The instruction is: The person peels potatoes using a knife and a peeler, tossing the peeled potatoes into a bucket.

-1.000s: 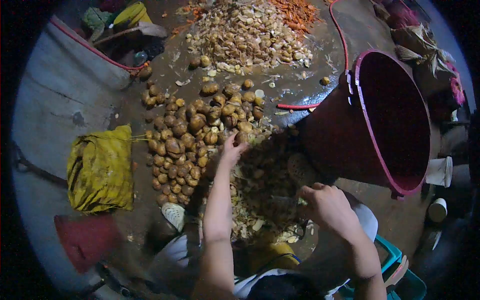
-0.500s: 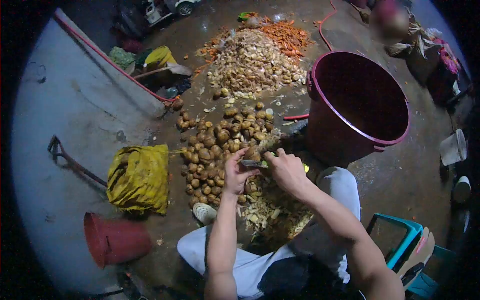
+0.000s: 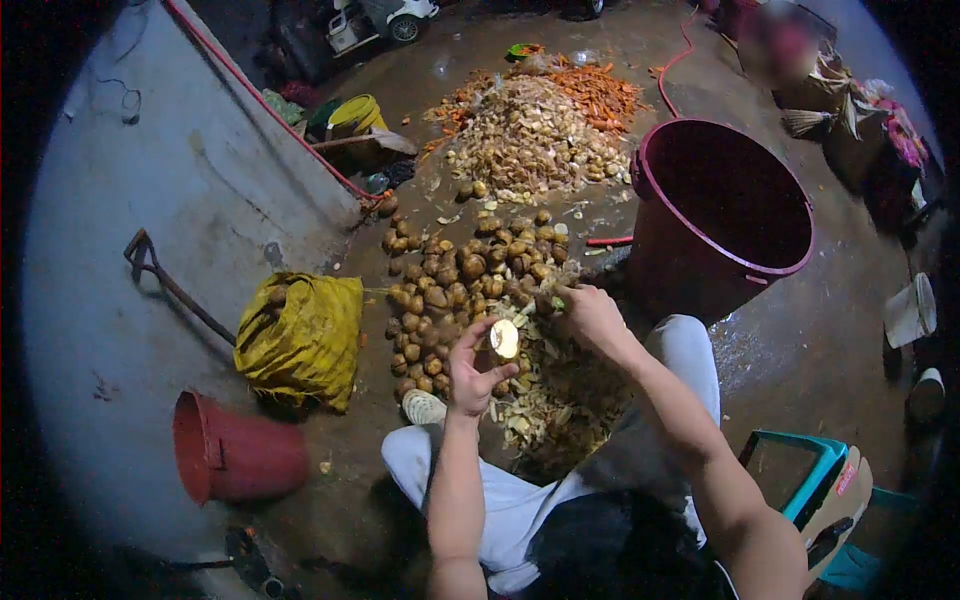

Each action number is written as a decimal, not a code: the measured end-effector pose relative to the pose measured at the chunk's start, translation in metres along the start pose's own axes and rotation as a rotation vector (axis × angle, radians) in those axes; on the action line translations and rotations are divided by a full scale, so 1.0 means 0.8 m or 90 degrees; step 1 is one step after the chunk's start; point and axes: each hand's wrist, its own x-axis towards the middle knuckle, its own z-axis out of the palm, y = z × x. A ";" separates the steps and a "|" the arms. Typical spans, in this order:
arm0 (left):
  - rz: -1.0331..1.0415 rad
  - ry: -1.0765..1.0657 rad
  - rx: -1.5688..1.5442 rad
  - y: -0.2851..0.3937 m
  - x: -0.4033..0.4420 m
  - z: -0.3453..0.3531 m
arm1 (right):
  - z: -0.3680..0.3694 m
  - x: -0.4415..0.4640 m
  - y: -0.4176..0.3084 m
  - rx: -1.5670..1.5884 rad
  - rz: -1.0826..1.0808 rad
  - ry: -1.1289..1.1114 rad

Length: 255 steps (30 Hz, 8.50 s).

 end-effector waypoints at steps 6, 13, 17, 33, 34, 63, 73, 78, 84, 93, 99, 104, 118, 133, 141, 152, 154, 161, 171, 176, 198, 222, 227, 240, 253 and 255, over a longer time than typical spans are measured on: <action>0.017 0.070 0.089 0.009 0.001 -0.001 | -0.015 -0.023 -0.033 0.017 -0.113 -0.001; 0.049 0.110 0.166 -0.018 0.006 -0.014 | -0.018 -0.029 -0.065 -0.050 -0.218 -0.057; -0.027 0.097 0.017 -0.017 0.003 -0.013 | -0.018 -0.023 -0.065 -0.059 -0.199 -0.054; -0.001 0.089 0.119 -0.001 0.007 -0.006 | -0.019 -0.024 -0.047 -0.029 -0.157 -0.046; -0.023 0.085 0.111 -0.007 0.006 -0.012 | -0.024 -0.027 -0.057 -0.023 -0.184 -0.063; -0.057 0.138 -0.288 -0.032 -0.001 -0.005 | 0.016 -0.031 -0.060 0.054 -0.151 -0.014; -0.020 0.097 -0.262 -0.033 -0.002 -0.003 | 0.025 -0.007 -0.033 0.164 -0.072 -0.212; 0.018 0.031 -0.272 -0.003 0.002 0.011 | 0.019 -0.013 -0.028 0.165 -0.071 -0.218; 0.010 0.063 -0.237 0.003 0.004 0.004 | 0.015 -0.022 -0.041 0.118 0.063 -0.095; -0.007 -0.004 -0.023 0.003 -0.001 -0.014 | -0.022 -0.018 -0.050 0.430 -0.082 -0.148; -0.057 -0.102 -0.049 0.007 -0.003 -0.008 | -0.036 -0.022 -0.066 0.374 -0.223 -0.108; -0.037 -0.100 -0.029 0.010 -0.003 -0.002 | -0.040 -0.024 -0.068 0.343 -0.241 -0.098; 0.020 0.051 -0.065 -0.009 -0.003 0.010 | -0.036 -0.033 -0.072 0.119 -0.264 -0.025; -0.012 -0.038 -0.208 0.000 -0.008 0.019 | -0.037 -0.026 -0.070 0.361 -0.211 -0.069; -0.057 0.031 -0.229 -0.017 -0.018 0.021 | -0.030 -0.034 -0.067 0.208 -0.252 -0.010; -0.071 0.083 -0.283 -0.017 -0.017 0.021 | -0.048 -0.028 -0.077 0.352 -0.206 -0.024; -0.076 0.087 -0.267 -0.011 -0.016 0.023 | -0.046 -0.027 -0.074 0.345 -0.208 -0.042; -0.045 0.073 -0.235 -0.014 -0.015 0.027 | -0.040 -0.031 -0.068 0.326 -0.218 -0.054; 0.033 0.131 -0.251 -0.011 -0.012 0.033 | -0.034 -0.034 -0.068 0.194 -0.243 -0.023; -0.009 0.098 -0.233 -0.002 -0.012 0.023 | -0.045 -0.027 -0.071 0.322 -0.198 -0.072; -0.079 0.041 -0.328 -0.011 -0.015 0.022 | -0.045 -0.028 -0.070 0.338 -0.182 -0.073; -0.152 0.047 -0.376 -0.029 -0.020 0.018 | -0.045 -0.032 -0.069 0.320 -0.154 -0.075; -0.116 0.047 -0.288 -0.021 -0.018 0.023 | -0.048 -0.034 -0.071 0.337 -0.155 -0.092; -0.004 0.054 -0.277 -0.051 -0.023 0.022 | -0.045 -0.033 -0.065 0.277 -0.225 -0.026; -0.013 0.148 -0.311 -0.040 -0.015 0.042 | -0.041 -0.043 -0.077 0.130 -0.255 0.065; 0.000 0.150 -0.312 -0.039 -0.014 0.039 | -0.036 -0.041 -0.073 0.148 -0.270 0.062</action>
